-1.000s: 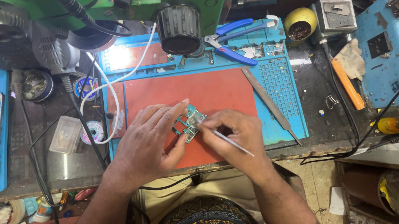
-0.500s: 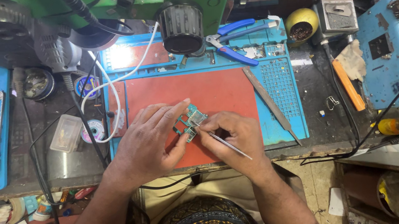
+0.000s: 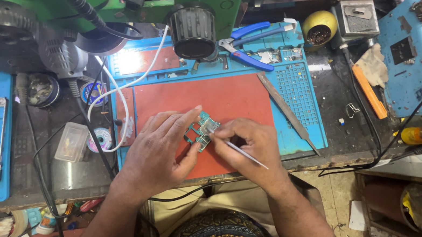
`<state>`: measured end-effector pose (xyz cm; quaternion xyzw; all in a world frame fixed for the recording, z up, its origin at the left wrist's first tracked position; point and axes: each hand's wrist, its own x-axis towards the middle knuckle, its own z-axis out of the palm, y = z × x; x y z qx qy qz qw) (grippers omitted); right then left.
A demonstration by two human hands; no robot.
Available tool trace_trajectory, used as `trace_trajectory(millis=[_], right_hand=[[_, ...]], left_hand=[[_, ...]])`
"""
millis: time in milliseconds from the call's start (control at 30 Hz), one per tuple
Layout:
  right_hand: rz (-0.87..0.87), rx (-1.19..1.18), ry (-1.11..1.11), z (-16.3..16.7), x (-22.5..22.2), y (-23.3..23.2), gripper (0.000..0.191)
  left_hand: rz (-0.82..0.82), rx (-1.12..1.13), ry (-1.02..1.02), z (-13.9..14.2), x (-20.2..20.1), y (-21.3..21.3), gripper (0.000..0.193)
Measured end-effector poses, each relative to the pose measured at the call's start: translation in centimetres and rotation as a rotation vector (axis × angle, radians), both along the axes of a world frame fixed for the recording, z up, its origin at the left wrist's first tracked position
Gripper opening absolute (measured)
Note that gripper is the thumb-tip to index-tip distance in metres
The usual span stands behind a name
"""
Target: The person holds a small green circuit board on a red mat and works on it with a handheld tool, steadying the board with the other hand and repositioning it as they work across its surface. The work takes place under a bench microscope on a cluttered electronics repair workbench.
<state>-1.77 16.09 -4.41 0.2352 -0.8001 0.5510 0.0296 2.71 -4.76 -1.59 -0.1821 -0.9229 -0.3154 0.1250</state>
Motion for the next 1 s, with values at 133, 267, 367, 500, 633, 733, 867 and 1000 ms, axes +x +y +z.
trace_trajectory(millis=[133,267,367,500,633,733,867,1000], right_hand=[[-0.030,-0.018,-0.058,-0.19,0.11,0.13,0.010],[0.083,0.009,-0.055,-0.44,0.04,0.28,0.012],[-0.021,-0.080,-0.103,-0.54,0.04,0.21,0.010],[0.033,-0.013,-0.073,-0.42,0.04,0.19,0.010],[0.007,-0.029,-0.026,-0.30,-0.01,0.24,0.011],[0.015,0.013,-0.028,-0.38,-0.10,0.15,0.011],[-0.035,-0.035,-0.050,-0.54,-0.04,0.18,0.009],[0.030,-0.034,-0.052,-0.71,-0.02,0.21,0.011]], left_hand=[[0.000,0.003,-0.036,-0.07,0.00,-0.01,0.066],[0.000,-0.005,-0.008,-0.06,-0.02,0.01,0.065],[-0.004,-0.006,-0.019,-0.04,-0.03,0.01,0.066],[0.000,-0.008,-0.010,0.05,-0.04,0.01,0.066],[0.000,0.006,-0.025,0.08,-0.03,0.04,0.067],[-0.004,0.003,-0.008,0.09,-0.04,0.05,0.065],[-0.004,0.004,-0.017,0.09,-0.04,0.05,0.066],[-0.001,-0.001,-0.014,0.10,-0.04,0.03,0.065]])
